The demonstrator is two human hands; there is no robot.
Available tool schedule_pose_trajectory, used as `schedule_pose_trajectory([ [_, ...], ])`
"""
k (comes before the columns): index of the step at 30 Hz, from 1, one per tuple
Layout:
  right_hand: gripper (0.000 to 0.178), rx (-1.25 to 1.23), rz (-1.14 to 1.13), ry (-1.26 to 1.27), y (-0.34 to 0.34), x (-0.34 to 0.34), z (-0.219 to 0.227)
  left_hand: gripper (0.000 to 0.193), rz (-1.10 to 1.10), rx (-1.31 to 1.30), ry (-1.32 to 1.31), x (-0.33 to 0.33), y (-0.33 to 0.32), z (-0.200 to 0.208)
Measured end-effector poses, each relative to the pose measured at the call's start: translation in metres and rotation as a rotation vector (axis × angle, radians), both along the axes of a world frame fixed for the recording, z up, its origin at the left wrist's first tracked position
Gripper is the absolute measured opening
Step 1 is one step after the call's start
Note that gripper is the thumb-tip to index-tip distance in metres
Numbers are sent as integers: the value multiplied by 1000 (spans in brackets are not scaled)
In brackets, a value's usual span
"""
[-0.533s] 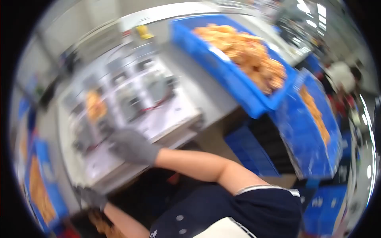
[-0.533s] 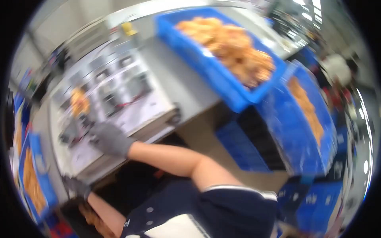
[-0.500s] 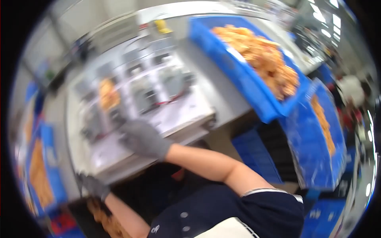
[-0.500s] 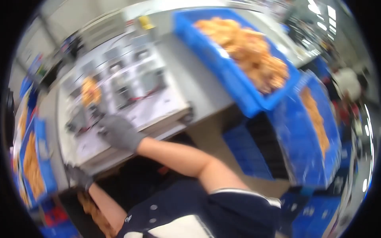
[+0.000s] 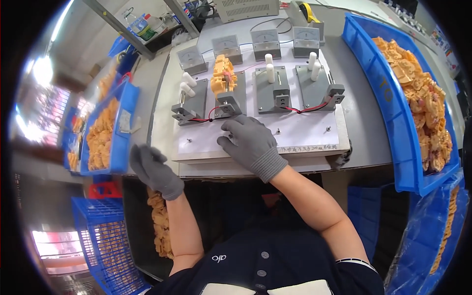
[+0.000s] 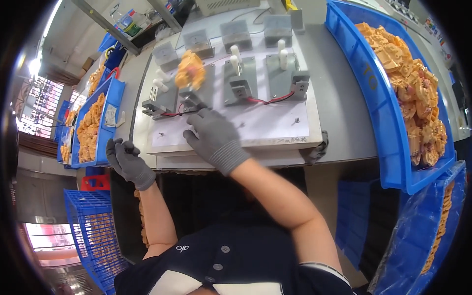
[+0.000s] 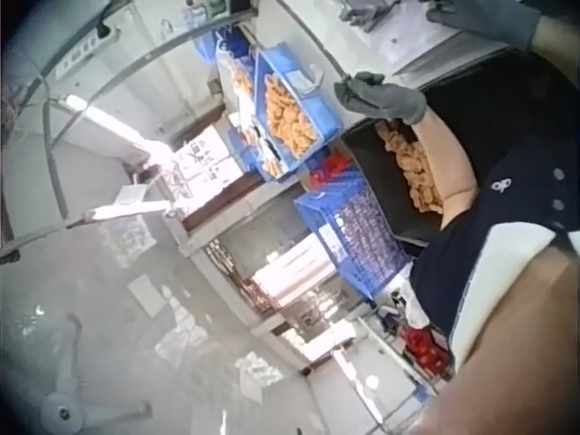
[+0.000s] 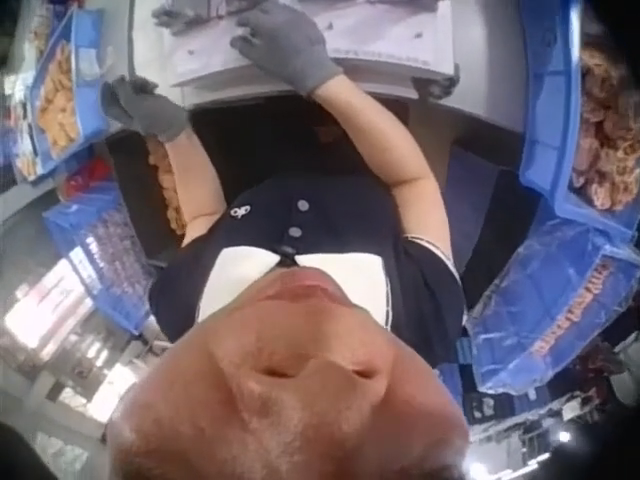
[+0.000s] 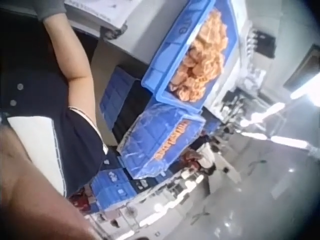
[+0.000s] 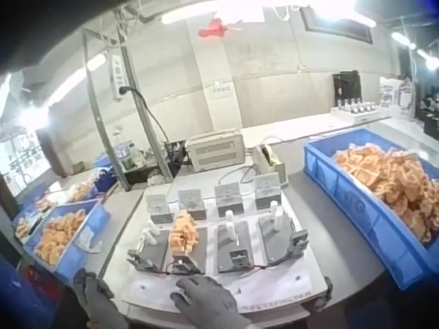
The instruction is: Assembling and testing plastic toy animal parts using a mechanical testing fixture at an industrial workstation.
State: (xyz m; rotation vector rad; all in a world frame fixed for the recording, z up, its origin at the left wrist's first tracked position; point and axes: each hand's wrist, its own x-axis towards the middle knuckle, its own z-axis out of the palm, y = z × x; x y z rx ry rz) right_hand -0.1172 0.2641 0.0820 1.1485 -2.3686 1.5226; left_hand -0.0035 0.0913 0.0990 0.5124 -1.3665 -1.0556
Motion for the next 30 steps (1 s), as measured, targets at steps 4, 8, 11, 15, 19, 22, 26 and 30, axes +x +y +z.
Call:
schedule_pose_trajectory([
  [4,21,4,-15,9,0,-2,-2,20,-265,-97,-31,-30,51,12],
  [8,21,5,-4,38,1,-3,-5,23,-449,-107,-62,-61,84,10],
  [11,20,54,19,-3,1,-2,-2,25,-513,4,-58,-78,90,5],
  [15,18,12,2,35,-2,-3,-9,28,-587,156,-56,-87,80,-8],
  [19,16,28,3,43,-3,-3,-10,28,-637,294,31,-84,71,-15],
  [22,16,36,5,34,-3,-3,-10,28,-590,236,57,-85,70,-18],
  [26,19,49,-6,3,-2,-3,-9,27,-582,181,63,-83,68,-21],
  [30,20,38,-2,1,-2,-3,-7,26,-595,134,87,-82,69,-21],
])
